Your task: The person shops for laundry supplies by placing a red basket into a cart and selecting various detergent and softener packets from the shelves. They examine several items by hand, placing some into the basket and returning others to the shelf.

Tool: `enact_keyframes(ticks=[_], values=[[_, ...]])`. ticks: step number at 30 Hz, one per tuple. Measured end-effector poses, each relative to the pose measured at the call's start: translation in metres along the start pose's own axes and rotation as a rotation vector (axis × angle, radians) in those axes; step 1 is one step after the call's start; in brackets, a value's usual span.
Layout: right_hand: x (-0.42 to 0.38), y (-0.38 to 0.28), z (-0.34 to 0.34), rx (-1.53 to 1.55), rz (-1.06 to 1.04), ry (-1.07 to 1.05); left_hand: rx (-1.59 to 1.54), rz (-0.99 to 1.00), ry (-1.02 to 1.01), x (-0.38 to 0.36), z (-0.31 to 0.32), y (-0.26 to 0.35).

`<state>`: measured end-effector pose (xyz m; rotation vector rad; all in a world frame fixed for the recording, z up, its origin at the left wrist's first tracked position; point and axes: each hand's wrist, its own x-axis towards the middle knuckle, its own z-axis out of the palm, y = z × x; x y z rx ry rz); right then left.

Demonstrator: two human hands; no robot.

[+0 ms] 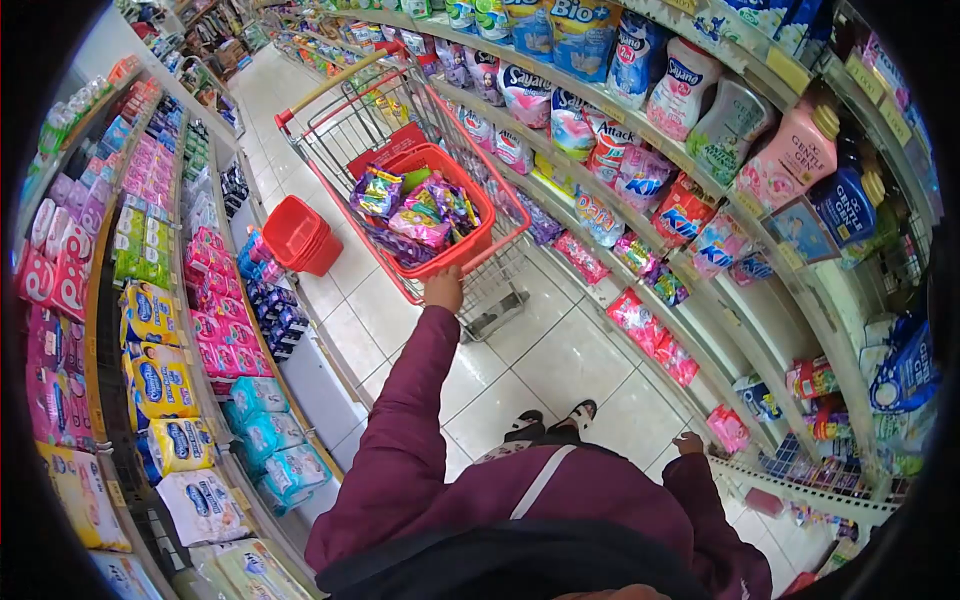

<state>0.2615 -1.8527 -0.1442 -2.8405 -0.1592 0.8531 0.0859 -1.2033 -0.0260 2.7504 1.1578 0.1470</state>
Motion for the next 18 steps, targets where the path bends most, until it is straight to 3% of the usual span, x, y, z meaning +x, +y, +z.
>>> enact_keyframes(ticks=[3, 7, 9, 10, 12, 16, 17, 18], values=[[-0.011, -0.002, 0.022, 0.043, 0.036, -0.026, -0.035, 0.102, -0.096, -0.022, -0.009, 0.015], [0.021, -0.041, 0.052, -0.018, -0.327, 0.135, -0.04, 0.17, -0.174, -0.058, -0.015, 0.049], [0.017, -0.12, 0.034, 0.272, -0.332, 0.023, -0.075, 0.172, -0.156, -0.073, 0.002, 0.06], [0.024, -0.148, 0.044, 0.426, -0.535, 0.132, -0.153, 0.185, -0.168, -0.078, -0.002, 0.068], [-0.009, -0.245, 0.01, 0.64, -0.592, 0.02, -0.231, 0.198, -0.183, -0.079, -0.014, 0.078], [-0.088, -0.383, -0.045, 0.239, -1.005, 0.406, -0.409, 0.13, -0.045, -0.027, -0.02, 0.078], [-0.097, -0.4, -0.05, 0.264, -1.125, 0.319, -0.439, 0.14, 0.035, -0.006, -0.006, 0.072], [-0.103, -0.41, -0.045, 0.115, -1.216, 0.31, -0.411, 0.082, -0.034, 0.018, 0.001, 0.069]])
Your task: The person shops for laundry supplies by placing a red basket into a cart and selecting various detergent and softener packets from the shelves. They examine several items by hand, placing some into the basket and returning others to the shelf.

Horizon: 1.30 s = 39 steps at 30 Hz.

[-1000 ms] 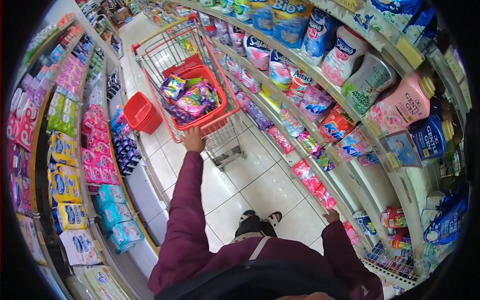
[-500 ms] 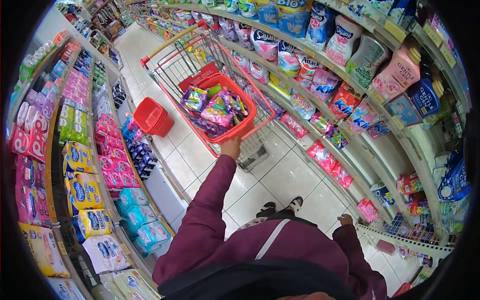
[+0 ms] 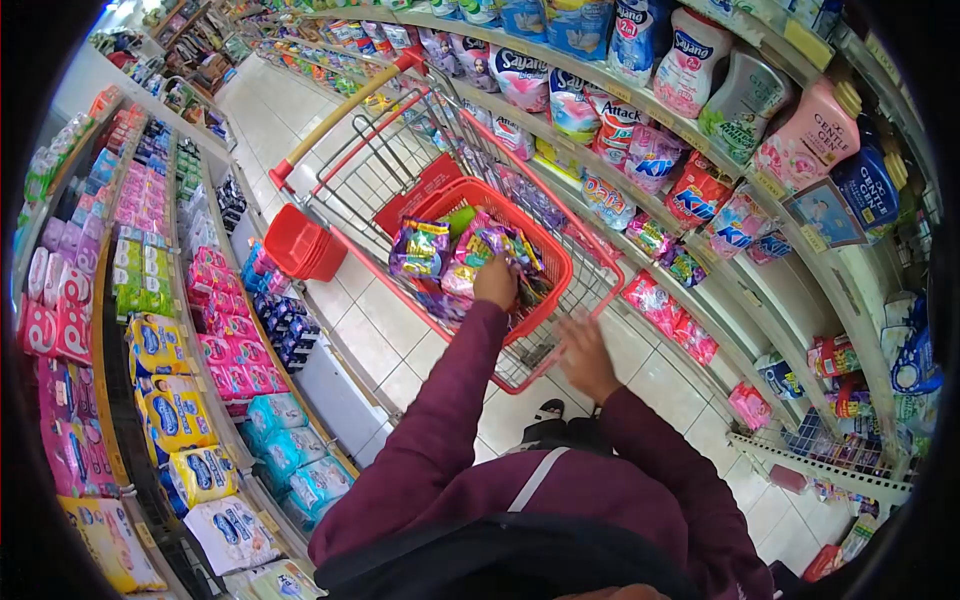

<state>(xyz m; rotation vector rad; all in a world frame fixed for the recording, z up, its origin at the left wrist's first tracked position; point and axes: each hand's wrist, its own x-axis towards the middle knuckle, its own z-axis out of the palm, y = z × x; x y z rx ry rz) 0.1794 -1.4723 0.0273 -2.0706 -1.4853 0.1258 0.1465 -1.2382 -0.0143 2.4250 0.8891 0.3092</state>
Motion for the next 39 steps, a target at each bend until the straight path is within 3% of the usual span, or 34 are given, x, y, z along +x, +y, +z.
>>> enact_keyframes(ticks=[2, 5, 7, 9, 12, 17, 19, 20, 21, 23, 25, 26, 28, 29, 31, 32, 33, 34, 35, 37, 38, 39], values=[[-0.004, -0.01, 0.022, -0.023, -0.007, -0.091, 0.025, -0.072, -0.061, 0.041, 0.016, -0.017], [-0.013, -0.014, 0.02, -0.078, 0.012, -0.266, 0.171, 0.051, -0.096, 0.079, 0.063, -0.054], [-0.015, -0.01, 0.012, -0.112, 0.05, -0.355, 0.242, -0.035, -0.154, 0.088, 0.093, -0.069], [-0.019, -0.006, 0.009, -0.103, 0.04, -0.381, 0.389, -0.04, -0.216, 0.084, 0.087, -0.049], [-0.024, 0.003, 0.01, -0.11, 0.022, -0.382, 0.374, -0.418, -0.33, 0.087, 0.083, -0.034], [-0.021, 0.008, 0.005, -0.102, 0.041, -0.398, 0.419, -0.178, -0.291, 0.093, 0.1, -0.069], [-0.019, 0.012, 0.003, -0.104, 0.04, -0.402, -0.147, -0.271, -0.513, 0.095, 0.072, -0.07], [-0.02, 0.019, 0.006, -0.06, 0.024, -0.397, -0.074, -0.103, -0.294, 0.087, 0.064, -0.073], [-0.02, 0.024, 0.006, -0.016, 0.006, -0.392, -0.072, -0.1, -0.293, 0.079, 0.041, -0.067], [-0.012, 0.025, -0.002, 0.029, 0.027, -0.421, -0.434, 0.067, -0.278, 0.054, -0.026, -0.031], [-0.006, 0.03, 0.0, 0.971, 0.439, -0.117, -0.777, 0.068, -0.243, 0.024, -0.053, -0.011], [-0.001, 0.025, -0.011, 0.971, 0.435, -0.114, -0.848, 0.009, -0.299, 0.005, -0.073, 0.014], [0.009, 0.007, -0.045, 1.567, 0.639, 0.208, -0.939, 0.045, -0.307, -0.03, -0.079, 0.048], [0.009, 0.004, -0.054, 1.568, 0.636, 0.211, -0.848, 0.02, -0.381, -0.048, -0.083, 0.066], [0.0, 0.002, -0.069, 1.617, 0.757, 0.526, -0.731, 0.294, -0.288, -0.08, -0.056, 0.084], [-0.011, 0.004, -0.076, 1.525, 0.765, 0.575, -0.796, 0.284, -0.415, -0.093, -0.054, 0.105], [-0.024, 0.008, -0.083, 1.432, 0.769, 0.622, -1.084, 0.258, -0.559, -0.105, -0.053, 0.125], [-0.035, 0.002, -0.094, 1.267, 0.707, 0.681, -1.008, 0.389, -0.572, -0.112, -0.05, 0.134], [-0.047, -0.002, -0.104, 0.996, 0.715, 0.673, -1.152, 0.409, -0.539, -0.121, -0.045, 0.146], [-0.064, -0.026, -0.121, 0.577, 0.515, 0.64, -1.044, 0.443, -0.545, -0.126, -0.027, 0.153], [-0.069, -0.032, -0.132, 0.573, 0.519, 0.648, -1.044, 0.449, -0.554, -0.127, -0.024, 0.157], [-0.075, -0.037, -0.141, 0.476, 0.372, 0.547, -1.12, 0.395, -0.581, -0.128, -0.021, 0.161]])
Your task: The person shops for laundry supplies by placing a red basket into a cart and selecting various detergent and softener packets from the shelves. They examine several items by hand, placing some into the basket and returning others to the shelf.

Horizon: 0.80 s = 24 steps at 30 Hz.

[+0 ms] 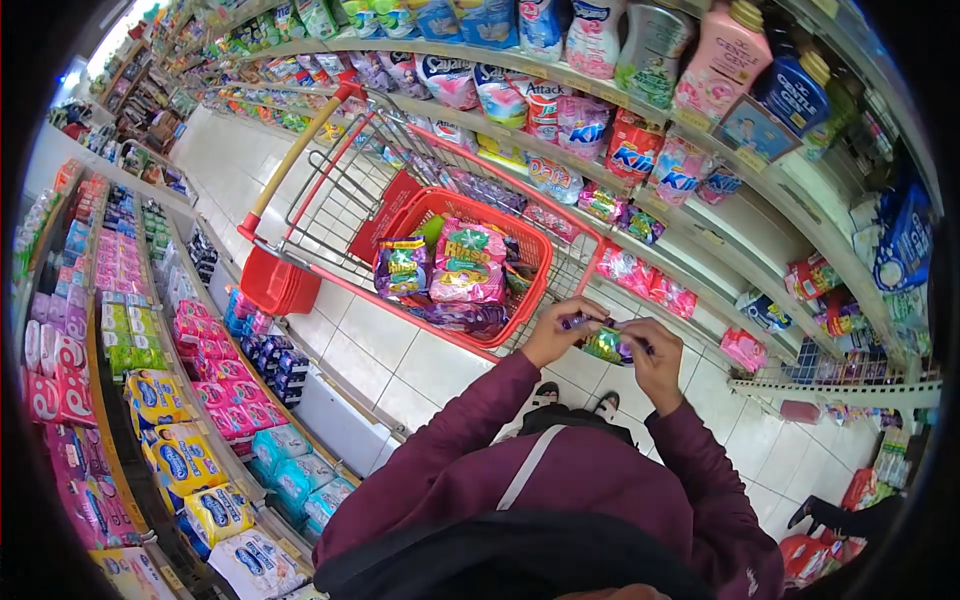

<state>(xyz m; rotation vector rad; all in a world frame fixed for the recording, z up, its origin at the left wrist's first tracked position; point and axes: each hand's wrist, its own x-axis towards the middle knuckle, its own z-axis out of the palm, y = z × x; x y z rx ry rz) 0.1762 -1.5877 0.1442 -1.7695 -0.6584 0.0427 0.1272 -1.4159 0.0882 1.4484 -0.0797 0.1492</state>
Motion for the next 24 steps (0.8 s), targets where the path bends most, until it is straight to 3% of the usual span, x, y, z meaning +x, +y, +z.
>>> enact_keyframes(ticks=[1, 2, 5, 6, 8, 9, 10, 12, 13, 14, 15, 16, 18, 19, 20, 22, 23, 24], values=[[-0.004, -0.004, -0.007, -0.082, -0.141, -0.118, -0.087, -0.029, 0.01, 0.002, 0.004, -0.001], [0.0, -0.002, -0.014, -0.091, -0.138, -0.105, -0.091, -0.028, -0.006, 0.005, 0.008, 0.0], [-0.002, 0.007, -0.029, -0.365, -0.103, 0.162, 0.005, -0.089, 0.0, 0.011, 0.022, 0.001], [-0.01, -0.004, -0.026, -0.411, -0.229, 0.133, -0.009, -0.085, -0.016, 0.017, 0.022, 0.0], [-0.017, -0.039, -0.032, -0.511, -0.422, -0.177, -0.14, 0.136, -0.09, 0.027, 0.018, 0.001], [-0.024, -0.011, -0.041, -0.412, -0.398, -0.082, -0.145, 0.136, -0.111, 0.031, 0.02, 0.004], [-0.016, -0.007, -0.059, -0.351, -0.109, -0.016, -0.141, 0.051, -0.144, 0.033, 0.023, 0.006], [-0.007, -0.005, -0.072, -0.531, -0.067, 0.17, -0.139, -0.039, -0.192, 0.038, 0.024, -0.001], [-0.011, -0.011, -0.073, -0.538, -0.065, 0.184, -0.059, -0.204, -0.195, 0.045, 0.02, -0.02], [-0.017, -0.023, -0.068, -0.491, -0.16, 0.033, 0.023, -0.371, -0.194, 0.051, 0.022, -0.014], [-0.022, -0.029, -0.066, -0.44, -0.251, -0.119, -0.008, -0.201, -0.167, 0.053, 0.028, -0.002], [-0.022, -0.023, -0.073, -0.44, -0.242, -0.108, -0.005, -0.206, -0.179, 0.054, 0.029, -0.003], [-0.015, -0.005, -0.091, -0.666, -0.09, 0.132, 0.14, 0.093, -0.165, 0.058, 0.034, -0.008], [-0.016, -0.002, -0.091, -0.667, 0.046, 0.173, 0.137, 0.091, -0.176, 0.059, 0.036, -0.01], [-0.021, 0.0, -0.091, -0.671, 0.048, 0.182, 0.171, 0.086, -0.175, 0.062, 0.036, -0.013], [-0.039, 0.005, -0.086, -0.485, -0.094, -0.13, 0.24, 0.065, -0.165, 0.065, 0.033, -0.022], [-0.04, 0.008, -0.082, -0.471, -0.133, -0.149, 0.532, 0.172, -0.19, 0.068, 0.029, -0.021], [-0.038, 0.019, -0.086, -0.471, -0.13, -0.142, 0.533, 0.173, -0.197, 0.068, 0.032, -0.023]])
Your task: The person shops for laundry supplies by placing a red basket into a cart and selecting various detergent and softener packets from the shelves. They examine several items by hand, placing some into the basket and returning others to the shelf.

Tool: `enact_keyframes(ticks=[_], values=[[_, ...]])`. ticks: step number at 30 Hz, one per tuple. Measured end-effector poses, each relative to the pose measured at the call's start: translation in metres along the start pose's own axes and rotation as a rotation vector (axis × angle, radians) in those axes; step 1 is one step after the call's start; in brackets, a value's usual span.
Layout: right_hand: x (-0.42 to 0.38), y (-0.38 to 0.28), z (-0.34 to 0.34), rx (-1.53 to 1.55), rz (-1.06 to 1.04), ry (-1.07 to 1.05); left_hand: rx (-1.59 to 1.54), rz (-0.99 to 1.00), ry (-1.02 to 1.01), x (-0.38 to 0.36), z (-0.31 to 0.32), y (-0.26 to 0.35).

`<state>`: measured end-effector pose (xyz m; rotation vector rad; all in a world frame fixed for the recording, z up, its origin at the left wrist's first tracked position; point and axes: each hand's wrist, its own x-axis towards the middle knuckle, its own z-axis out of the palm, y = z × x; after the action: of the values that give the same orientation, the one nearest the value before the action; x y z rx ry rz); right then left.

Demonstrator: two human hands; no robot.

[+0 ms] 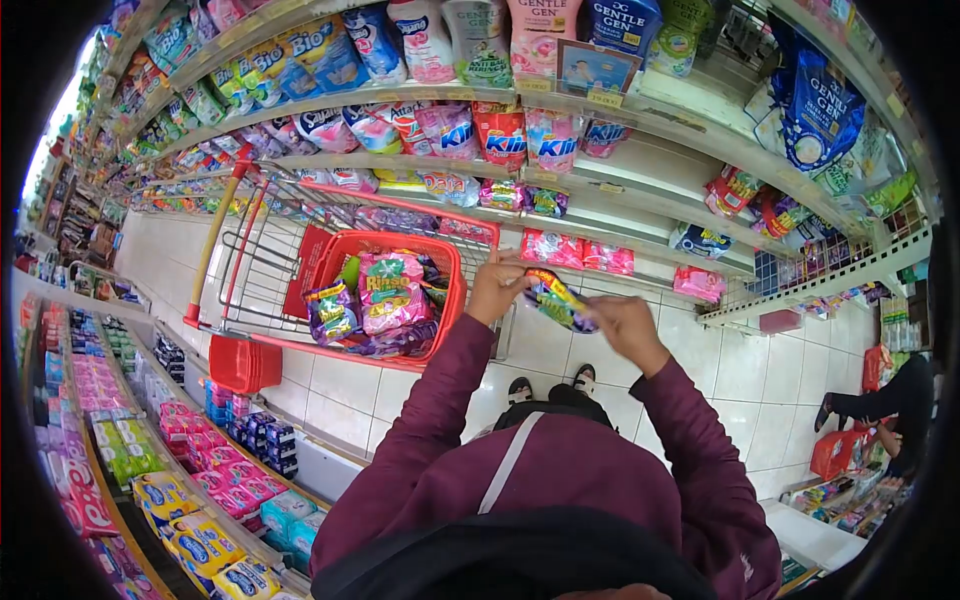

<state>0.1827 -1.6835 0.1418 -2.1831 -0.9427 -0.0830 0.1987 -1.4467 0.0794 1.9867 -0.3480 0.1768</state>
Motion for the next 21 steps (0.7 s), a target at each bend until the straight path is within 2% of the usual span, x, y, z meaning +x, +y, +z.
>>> enact_keyframes(ticks=[2, 3, 4, 6, 7, 8, 10, 12, 14, 15, 16, 18, 21], values=[[0.0, 0.032, 0.004, -0.093, 0.353, 0.189, -0.254, -0.074, -0.002, -0.005, 0.015, 0.005], [-0.002, 0.037, 0.011, -0.06, 0.471, 0.205, -0.291, -0.053, -0.08, -0.005, 0.027, -0.012], [-0.012, 0.06, 0.034, 0.153, 0.493, 0.31, -0.293, -0.053, -0.073, -0.001, 0.031, -0.018], [-0.022, 0.08, 0.053, 0.387, 0.597, 0.221, -0.186, -0.231, -0.008, 0.006, 0.039, -0.031], [-0.022, 0.086, 0.064, 0.628, 0.847, 0.207, -0.272, -0.237, 0.06, 0.006, 0.048, -0.044], [-0.017, 0.094, 0.061, 0.856, 1.069, 0.057, -0.275, -0.24, 0.072, 0.006, 0.06, -0.063], [-0.003, 0.117, 0.072, 1.134, 1.203, 0.118, -0.425, -0.337, 0.285, 0.01, 0.088, -0.101], [0.013, 0.151, 0.089, 1.293, 1.177, 0.128, -0.361, -0.392, 0.265, 0.019, 0.105, -0.129], [0.033, 0.183, 0.11, 1.304, 1.196, 0.115, -0.633, -0.77, 0.569, 0.03, 0.126, -0.159], [0.044, 0.199, 0.122, 1.29, 1.168, 0.136, -0.856, -0.827, 0.537, 0.04, 0.124, -0.163], [0.055, 0.217, 0.134, 1.276, 1.14, 0.158, -0.859, -0.821, 0.56, 0.054, 0.125, -0.167], [0.078, 0.258, 0.157, 1.278, 1.094, 0.165, -1.027, -1.141, 0.752, 0.078, 0.128, -0.176], [0.11, 0.305, 0.173, 1.344, 1.052, 0.195, -1.252, -1.062, 0.762, 0.098, 0.141, -0.223]])
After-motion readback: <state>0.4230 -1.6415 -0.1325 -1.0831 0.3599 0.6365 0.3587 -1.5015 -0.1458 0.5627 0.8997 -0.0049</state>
